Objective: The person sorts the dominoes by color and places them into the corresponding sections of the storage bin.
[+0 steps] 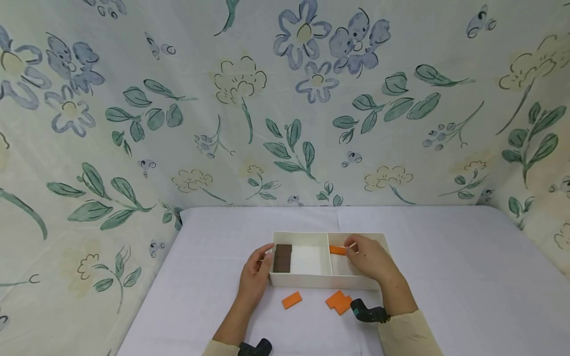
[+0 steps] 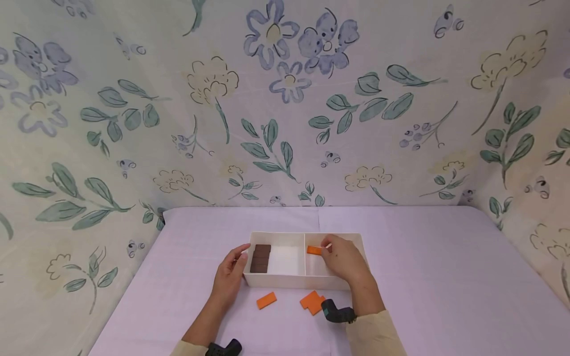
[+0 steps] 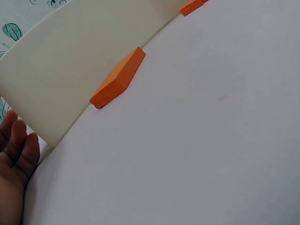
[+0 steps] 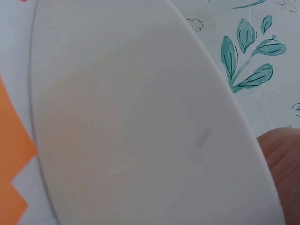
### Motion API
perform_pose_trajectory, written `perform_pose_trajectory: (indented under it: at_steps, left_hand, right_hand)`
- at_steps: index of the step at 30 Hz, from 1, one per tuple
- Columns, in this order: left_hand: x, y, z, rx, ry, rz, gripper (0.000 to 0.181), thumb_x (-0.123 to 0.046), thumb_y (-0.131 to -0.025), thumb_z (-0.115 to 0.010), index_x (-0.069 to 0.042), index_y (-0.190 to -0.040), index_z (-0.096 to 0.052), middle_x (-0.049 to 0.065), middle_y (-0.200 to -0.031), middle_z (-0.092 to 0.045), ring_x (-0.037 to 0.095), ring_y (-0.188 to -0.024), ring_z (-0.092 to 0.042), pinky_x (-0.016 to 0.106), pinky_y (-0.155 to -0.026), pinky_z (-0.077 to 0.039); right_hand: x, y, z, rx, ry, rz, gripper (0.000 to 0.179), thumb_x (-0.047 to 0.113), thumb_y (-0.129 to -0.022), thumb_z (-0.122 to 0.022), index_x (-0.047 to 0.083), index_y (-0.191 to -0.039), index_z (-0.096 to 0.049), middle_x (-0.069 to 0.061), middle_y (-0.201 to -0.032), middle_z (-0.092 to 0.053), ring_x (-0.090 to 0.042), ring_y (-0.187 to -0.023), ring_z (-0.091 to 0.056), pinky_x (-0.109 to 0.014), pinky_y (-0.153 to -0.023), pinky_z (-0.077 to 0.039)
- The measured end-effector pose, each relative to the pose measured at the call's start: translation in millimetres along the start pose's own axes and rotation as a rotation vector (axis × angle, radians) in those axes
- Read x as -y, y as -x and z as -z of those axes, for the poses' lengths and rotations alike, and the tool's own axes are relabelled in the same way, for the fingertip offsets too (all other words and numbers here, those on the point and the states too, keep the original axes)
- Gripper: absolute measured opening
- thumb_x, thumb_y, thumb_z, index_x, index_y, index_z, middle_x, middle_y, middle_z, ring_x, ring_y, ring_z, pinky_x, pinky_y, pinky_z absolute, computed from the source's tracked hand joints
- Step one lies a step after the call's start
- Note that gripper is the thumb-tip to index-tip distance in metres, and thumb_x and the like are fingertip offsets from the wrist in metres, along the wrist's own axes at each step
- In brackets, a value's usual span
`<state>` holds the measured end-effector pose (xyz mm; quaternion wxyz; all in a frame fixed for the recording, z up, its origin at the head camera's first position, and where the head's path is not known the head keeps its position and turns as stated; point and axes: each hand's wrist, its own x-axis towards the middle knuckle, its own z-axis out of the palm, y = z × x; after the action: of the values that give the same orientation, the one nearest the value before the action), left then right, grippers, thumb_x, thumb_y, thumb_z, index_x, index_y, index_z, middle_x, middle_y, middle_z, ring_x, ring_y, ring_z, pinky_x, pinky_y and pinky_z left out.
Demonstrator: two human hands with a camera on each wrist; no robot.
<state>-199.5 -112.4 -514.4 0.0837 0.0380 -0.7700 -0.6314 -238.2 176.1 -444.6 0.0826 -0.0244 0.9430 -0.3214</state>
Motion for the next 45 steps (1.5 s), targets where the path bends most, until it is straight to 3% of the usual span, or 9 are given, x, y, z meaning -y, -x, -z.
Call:
perform_pose_trajectory:
  at_steps: [2, 7, 14, 22, 28, 31, 34, 39, 45]
  left_hand:
    - [-0.7, 0.3, 0.2, 0.005, 0.005, -0.004, 0.030, -0.030, -0.104, -0.059, -0.026, -0.133, -0.066, 0.003, -0.101, -0.058, 0.012, -0.081, -0.051, 0.021, -0.067, -0.043]
    - [-0.7, 0.7, 0.5, 0.012, 0.012, -0.005, 0.030, -0.030, -0.104, -0.059, -0.026, -0.133, -0.066, 0.004, -0.100, -0.058, 0.011, -0.079, -0.050, 0.020, -0.067, -0.043]
    - [0.3, -0.3, 0.7, 0.009, 0.001, 0.000, 0.029, -0.032, -0.104, -0.059, -0.026, -0.131, -0.067, 0.003, -0.101, -0.057, 0.012, -0.081, -0.051, 0.021, -0.067, -0.043]
    - [2.6, -1.4, 0.8, 0.004, -0.008, -0.018, 0.028, -0.031, -0.104, -0.059, -0.026, -0.131, -0.067, 0.002, -0.100, -0.058, 0.011, -0.080, -0.052, 0.021, -0.067, -0.044]
    - [3.4, -1.5, 1.0, 0.005, 0.002, -0.023, 0.028, -0.031, -0.104, -0.059, -0.025, -0.131, -0.067, 0.003, -0.100, -0.059, 0.011, -0.081, -0.052, 0.021, -0.069, -0.044]
    - [3.6, -1.4, 1.3, 0.004, -0.005, -0.016, 0.028, -0.032, -0.104, -0.059, -0.026, -0.130, -0.068, 0.003, -0.102, -0.060, 0.012, -0.082, -0.053, 0.021, -0.069, -0.044]
    - [3.4, -1.4, 1.3, 0.001, -0.011, -0.012, 0.028, -0.032, -0.104, -0.059, -0.027, -0.131, -0.067, 0.004, -0.103, -0.061, 0.012, -0.084, -0.053, 0.021, -0.069, -0.045]
    - [3.8, -2.0, 0.1, -0.011, -0.013, -0.005, 0.028, -0.029, -0.104, -0.059, -0.027, -0.131, -0.067, 0.005, -0.103, -0.061, 0.012, -0.084, -0.052, 0.021, -0.070, -0.044]
    - [-0.2, 0.1, -2.4, -0.026, -0.025, 0.017, 0.029, -0.021, -0.105, -0.057, -0.021, -0.133, -0.066, 0.007, -0.101, -0.060, 0.011, -0.080, -0.051, 0.020, -0.069, -0.042]
  right_hand:
    - [-0.2, 0.2, 0.5, -0.014, 0.030, -0.009, 0.018, 0.016, -0.100, -0.058, 0.010, -0.115, -0.066, -0.015, -0.112, -0.071, -0.025, -0.090, -0.062, -0.042, -0.076, -0.057]
    - [-0.2, 0.0, -1.1, 0.047, -0.016, 0.013, 0.023, 0.013, -0.104, -0.051, 0.009, -0.123, -0.064, -0.012, -0.105, -0.071, -0.020, -0.081, -0.060, -0.033, -0.069, -0.052]
    - [-1.3, -0.4, -2.2, 0.083, -0.035, 0.018, 0.028, 0.009, -0.106, -0.043, 0.011, -0.127, -0.062, -0.017, -0.130, -0.066, -0.020, -0.088, -0.065, -0.039, -0.077, -0.057]
    - [-1.7, -0.1, 0.5, 0.099, -0.057, 0.027, 0.033, 0.007, -0.106, -0.040, 0.009, -0.132, -0.060, -0.020, -0.137, -0.062, -0.023, -0.097, -0.069, -0.046, -0.086, -0.058]
    - [7.4, 8.6, 6.9, 0.032, -0.030, 0.082, 0.031, 0.017, -0.107, -0.048, 0.010, -0.134, -0.061, -0.020, -0.136, -0.064, -0.032, -0.110, -0.066, -0.053, -0.094, -0.056]
    - [19.9, 16.9, 11.7, 0.010, -0.058, 0.126, 0.029, 0.020, -0.105, -0.056, 0.013, -0.132, -0.064, -0.014, -0.130, -0.068, -0.032, -0.112, -0.064, -0.048, -0.089, -0.058]
    - [35.5, 27.5, 15.0, 0.028, -0.112, 0.192, 0.026, 0.018, -0.102, -0.062, 0.015, -0.127, -0.067, -0.008, -0.119, -0.071, -0.024, -0.103, -0.064, -0.038, -0.081, -0.059]
    - [57.5, 44.0, 11.8, 0.163, -0.146, 0.299, 0.021, 0.018, -0.099, -0.066, 0.019, -0.120, -0.069, -0.001, -0.099, -0.071, -0.017, -0.087, -0.062, -0.029, -0.071, -0.055]
    - [68.2, 54.2, -3.3, 0.451, -0.177, 0.317, 0.028, 0.019, -0.097, -0.069, 0.011, -0.124, -0.069, -0.003, -0.087, -0.073, -0.022, -0.069, -0.068, -0.032, -0.061, -0.053]
